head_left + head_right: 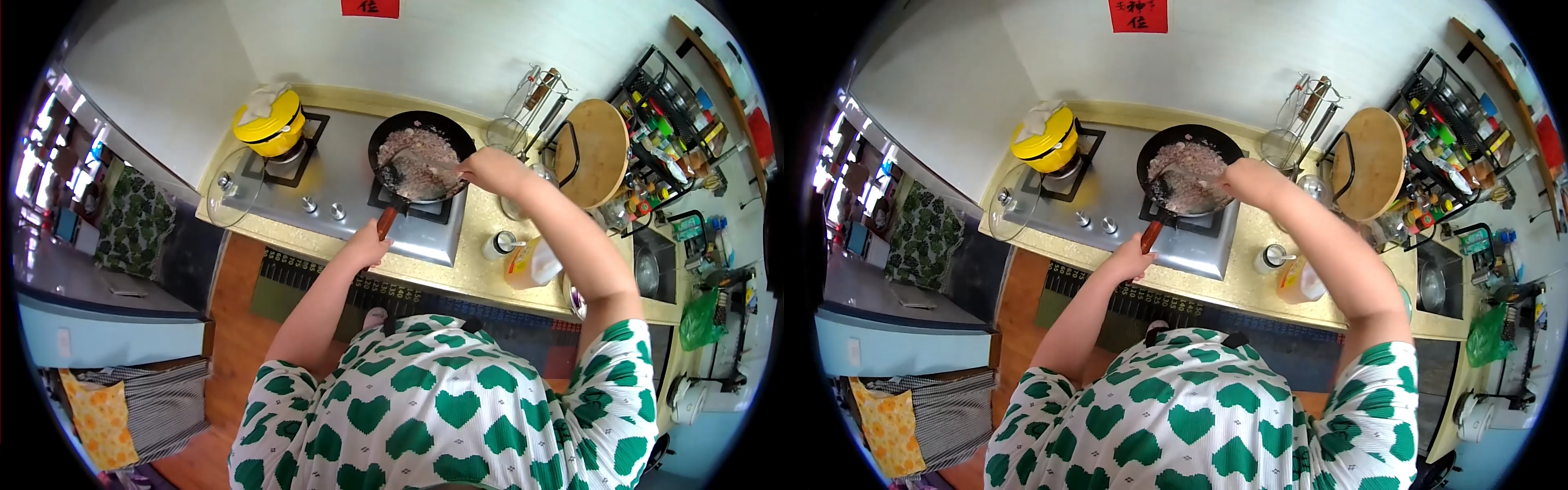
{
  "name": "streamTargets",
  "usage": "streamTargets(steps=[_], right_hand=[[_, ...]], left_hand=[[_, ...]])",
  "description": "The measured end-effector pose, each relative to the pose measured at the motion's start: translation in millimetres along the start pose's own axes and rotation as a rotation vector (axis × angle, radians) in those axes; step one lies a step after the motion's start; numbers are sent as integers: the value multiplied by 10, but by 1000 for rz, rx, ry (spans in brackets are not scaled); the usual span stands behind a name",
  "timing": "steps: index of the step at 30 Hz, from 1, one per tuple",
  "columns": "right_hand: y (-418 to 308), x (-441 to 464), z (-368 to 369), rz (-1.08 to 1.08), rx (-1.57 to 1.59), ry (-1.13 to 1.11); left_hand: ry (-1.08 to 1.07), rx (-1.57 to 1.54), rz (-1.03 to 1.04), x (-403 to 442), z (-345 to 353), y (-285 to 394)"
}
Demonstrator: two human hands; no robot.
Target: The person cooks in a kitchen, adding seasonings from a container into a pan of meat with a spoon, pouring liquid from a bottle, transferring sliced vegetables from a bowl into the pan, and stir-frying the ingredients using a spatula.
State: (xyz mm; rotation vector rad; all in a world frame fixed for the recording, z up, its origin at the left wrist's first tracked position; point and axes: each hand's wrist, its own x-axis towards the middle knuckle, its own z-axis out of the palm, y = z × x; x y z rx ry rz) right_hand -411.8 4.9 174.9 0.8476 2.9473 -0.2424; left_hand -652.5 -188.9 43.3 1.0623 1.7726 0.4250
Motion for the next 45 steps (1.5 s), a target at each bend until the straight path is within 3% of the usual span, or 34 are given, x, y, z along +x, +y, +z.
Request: streamTargets(steps=[5, 10, 12, 21, 29, 36, 42, 45], right_hand=[[-185, -224, -663, -12, -69, -238], [-116, 178, -173, -35, -47, -13], [-56, 181, -68, 75, 7, -18], [-62, -356, -786, 65, -22, -294], [-6, 155, 176, 174, 12, -66], [-178, -340, -670, 215, -54, -318], [13, 54, -17, 168, 61, -19], [4, -6, 123, 182, 67, -6]], left_hand=[[19, 26, 18, 26, 30, -13], [15, 20, -11, -34, 0, 69], [16, 14, -5, -25, 7, 39], [11, 8, -3, 3, 14, 16], [17, -21, 27, 0, 7, -23], [35, -1, 17, 56, 42, -85], [22, -1, 3, 25, 11, -39], [19, -31, 13, 24, 2, -53]])
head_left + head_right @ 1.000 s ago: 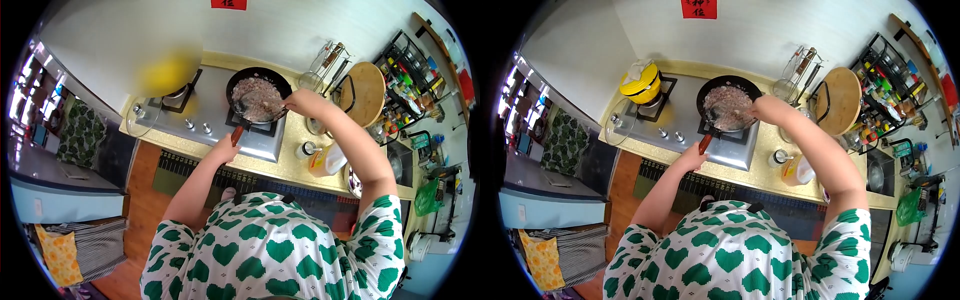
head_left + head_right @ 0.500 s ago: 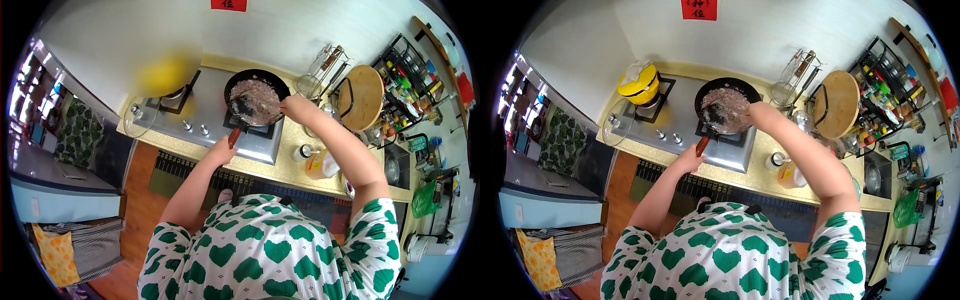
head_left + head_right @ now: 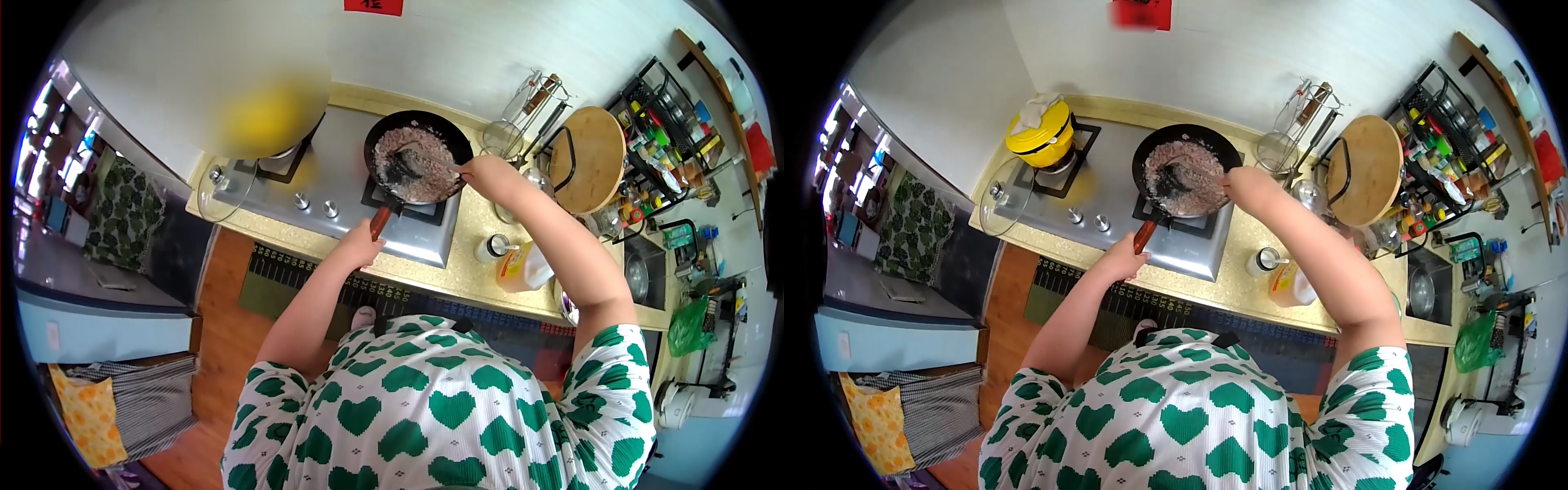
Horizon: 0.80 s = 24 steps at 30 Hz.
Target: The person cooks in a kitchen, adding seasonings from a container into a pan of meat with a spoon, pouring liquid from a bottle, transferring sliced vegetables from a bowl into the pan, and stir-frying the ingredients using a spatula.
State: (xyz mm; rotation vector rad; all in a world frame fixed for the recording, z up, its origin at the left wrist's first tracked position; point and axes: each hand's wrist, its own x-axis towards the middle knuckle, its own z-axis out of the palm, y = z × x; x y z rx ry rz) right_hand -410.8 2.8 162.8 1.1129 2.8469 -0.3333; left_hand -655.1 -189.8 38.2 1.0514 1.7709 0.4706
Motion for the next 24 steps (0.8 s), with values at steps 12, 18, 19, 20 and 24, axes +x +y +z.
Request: streamTargets(steps=[12, 18, 19, 20, 24], right_hand=[[-149, -191, -404, 122, -43, -118], [-81, -301, -384, 204, -11, -145], [3, -378, -459, 226, -22, -201], [54, -456, -540, 249, -33, -259], [153, -471, -722, 103, -114, -284]], left_hand=[[10, 25, -4, -8, 14, 11], [16, 31, 3, -17, 5, 22], [24, 43, -5, -47, -6, 62], [31, 53, -14, -61, -3, 79], [22, 45, -1, -34, -6, 31]])
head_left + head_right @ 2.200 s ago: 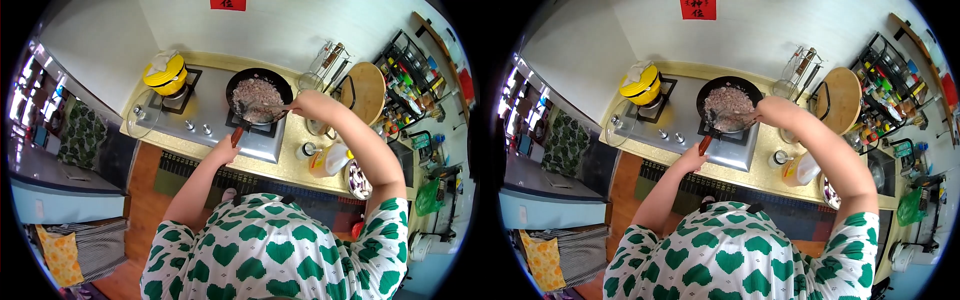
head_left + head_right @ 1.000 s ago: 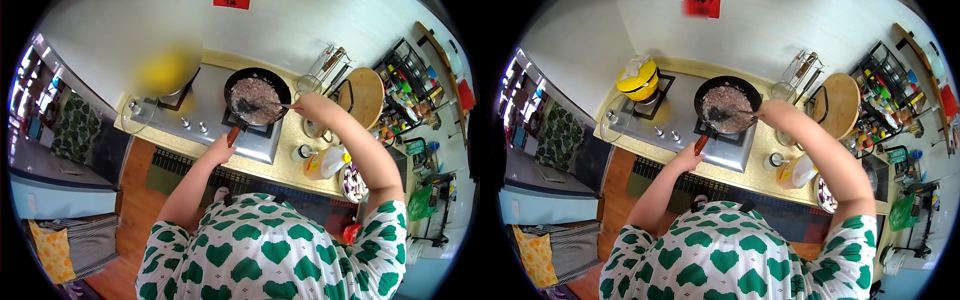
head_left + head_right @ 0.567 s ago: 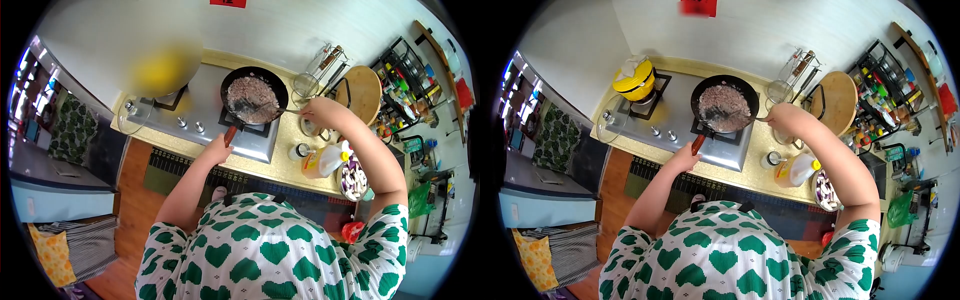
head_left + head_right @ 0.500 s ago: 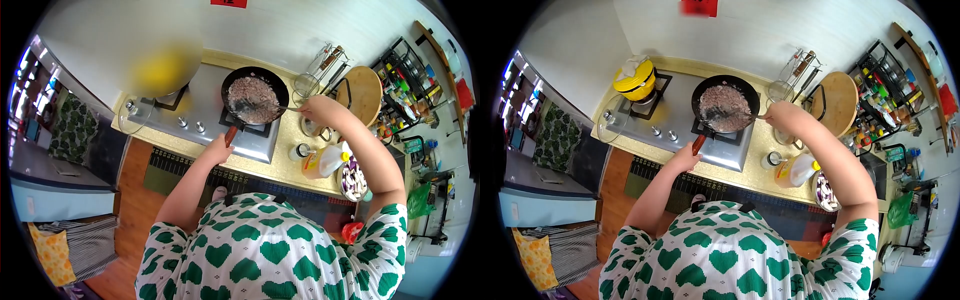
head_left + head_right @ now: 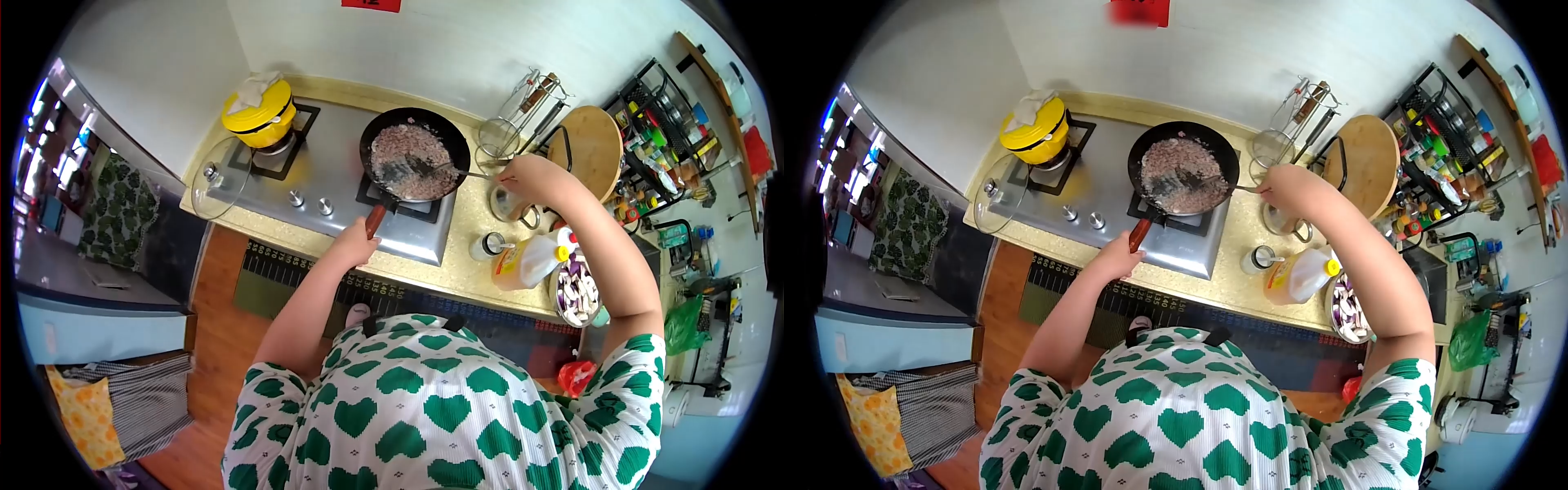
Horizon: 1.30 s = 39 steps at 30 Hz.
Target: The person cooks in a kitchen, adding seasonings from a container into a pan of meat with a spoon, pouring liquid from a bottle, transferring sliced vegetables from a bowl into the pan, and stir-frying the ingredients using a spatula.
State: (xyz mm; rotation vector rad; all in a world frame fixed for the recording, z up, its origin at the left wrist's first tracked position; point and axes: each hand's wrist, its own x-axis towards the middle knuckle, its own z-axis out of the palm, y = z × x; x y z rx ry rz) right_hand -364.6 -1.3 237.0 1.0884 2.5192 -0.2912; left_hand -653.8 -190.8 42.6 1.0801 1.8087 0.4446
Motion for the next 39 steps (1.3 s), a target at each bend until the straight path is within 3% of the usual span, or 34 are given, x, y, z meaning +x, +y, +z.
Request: streamTargets(steps=[7, 11, 14, 22, 27, 28, 36, 39], right_hand=[[-133, 604, 484, 46, 194, 264], [-158, 193, 87, 124, 124, 47], [51, -22, -39, -33, 108, -33], [-242, 551, 475, 42, 256, 209], [-249, 55, 188, 156, 259, 9], [-109, 4, 172, 70, 125, 4], [-232, 522, 394, 23, 131, 201], [-349, 403, 327, 77, 115, 118]], left_hand=[[-21, -18, 1, 11, -1, 22], [-21, -35, 21, 27, 16, -26], [-3, -1, 10, 41, 25, -30], [-26, -11, -1, -20, -20, 15], [-34, -30, -17, -19, -19, 20], [-29, -22, -13, -1, -5, 6], [-13, -14, 12, 23, 7, -31], [-12, 10, 28, 19, -2, -31]])
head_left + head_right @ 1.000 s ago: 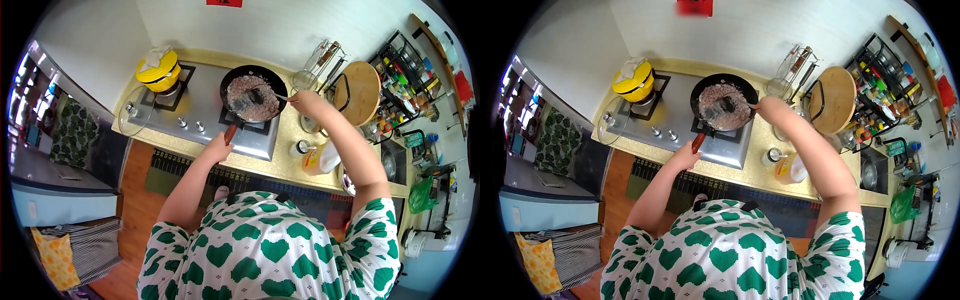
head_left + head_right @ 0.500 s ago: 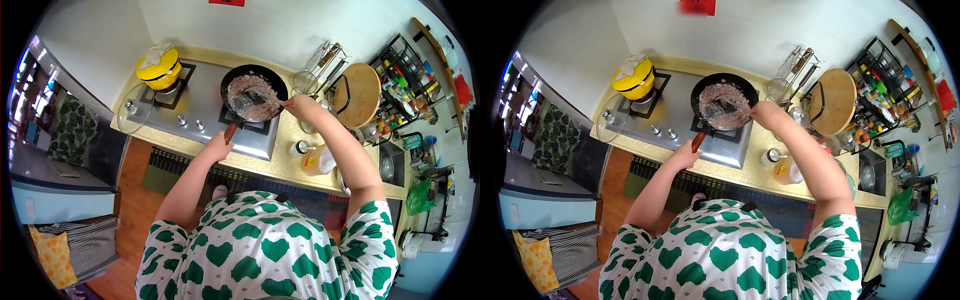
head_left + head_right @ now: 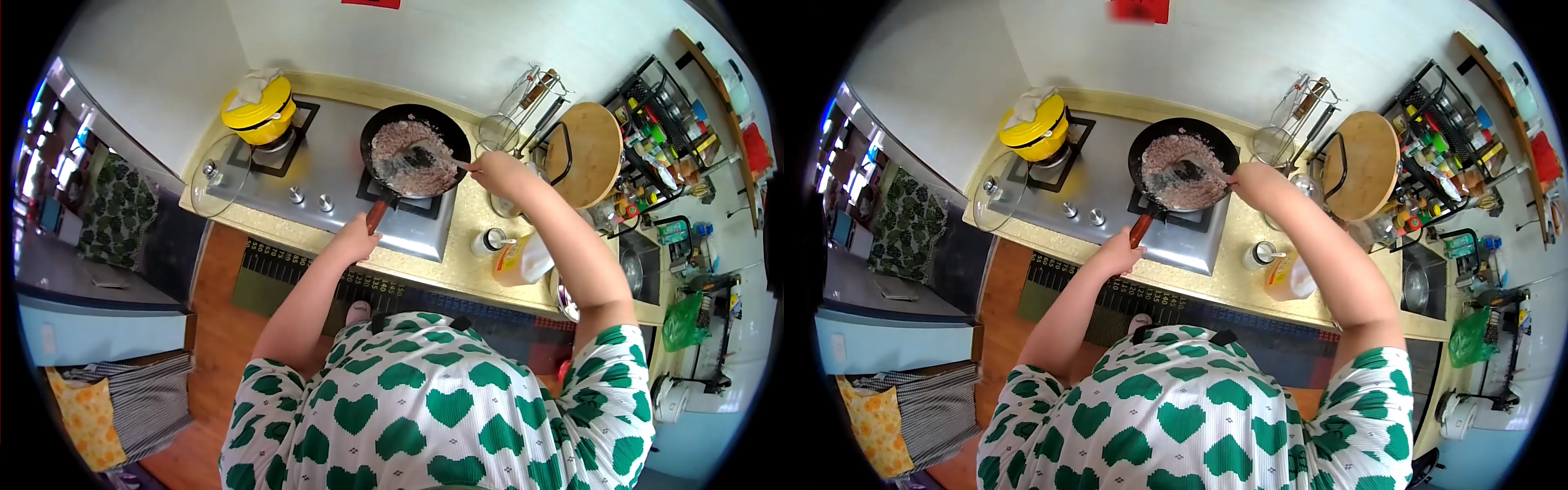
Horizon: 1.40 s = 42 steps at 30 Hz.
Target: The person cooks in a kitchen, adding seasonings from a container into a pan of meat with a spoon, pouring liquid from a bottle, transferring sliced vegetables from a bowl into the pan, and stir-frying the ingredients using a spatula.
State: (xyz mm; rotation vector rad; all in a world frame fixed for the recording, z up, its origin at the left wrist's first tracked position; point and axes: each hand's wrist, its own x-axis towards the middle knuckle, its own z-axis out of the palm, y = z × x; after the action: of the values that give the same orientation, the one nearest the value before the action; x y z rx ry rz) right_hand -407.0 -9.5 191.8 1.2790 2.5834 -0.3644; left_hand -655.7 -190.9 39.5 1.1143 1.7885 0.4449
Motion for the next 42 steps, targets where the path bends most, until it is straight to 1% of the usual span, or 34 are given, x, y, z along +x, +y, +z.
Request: streamTargets(steps=[3, 4, 7, 10, 13, 14, 17, 18, 21, 24, 27, 31, 33, 35, 38, 42], right_hand=[[1, -368, -248, 50, 28, -108], [149, -357, -205, -36, -56, -93], [136, -309, -277, 5, 2, -111], [104, -36, -61, 41, 67, 14], [38, -41, 9, 17, 91, 39], [45, -96, -28, 105, 88, -42], [235, -353, -194, 14, 17, -124], [281, -385, -234, 44, 30, -182], [252, -327, -209, 53, 78, -130], [115, -54, 7, 41, 144, 0], [137, 120, 228, -1, 157, 110], [231, -120, -1, 126, 59, 19], [521, -185, -76, 101, 99, -32], [561, -343, -313, 103, 110, -128], [559, -515, -498, 64, 138, -190], [527, -373, -410, 95, 73, -118]], left_hand=[[15, -13, 5, 24, 22, -27], [14, -10, 6, 37, 37, -41], [11, -7, 0, 26, 20, -39], [6, -32, 0, -6, 1, 28], [9, -33, 3, 15, 9, -44], [10, -26, 3, 45, 24, -68], [19, -14, 5, 49, 36, -40], [25, -13, 3, 43, 38, -38], [23, 5, 13, 94, 64, -98], [-9, -1, -50, -45, -21, 66], [-20, -18, -27, 28, 3, -21], [5, -18, -18, 30, 28, -15], [15, -9, -14, 29, 29, -21], [13, -14, -12, 3, 20, 0], [16, -11, -14, 9, 9, -21], [14, 7, -16, -5, -10, 15]])
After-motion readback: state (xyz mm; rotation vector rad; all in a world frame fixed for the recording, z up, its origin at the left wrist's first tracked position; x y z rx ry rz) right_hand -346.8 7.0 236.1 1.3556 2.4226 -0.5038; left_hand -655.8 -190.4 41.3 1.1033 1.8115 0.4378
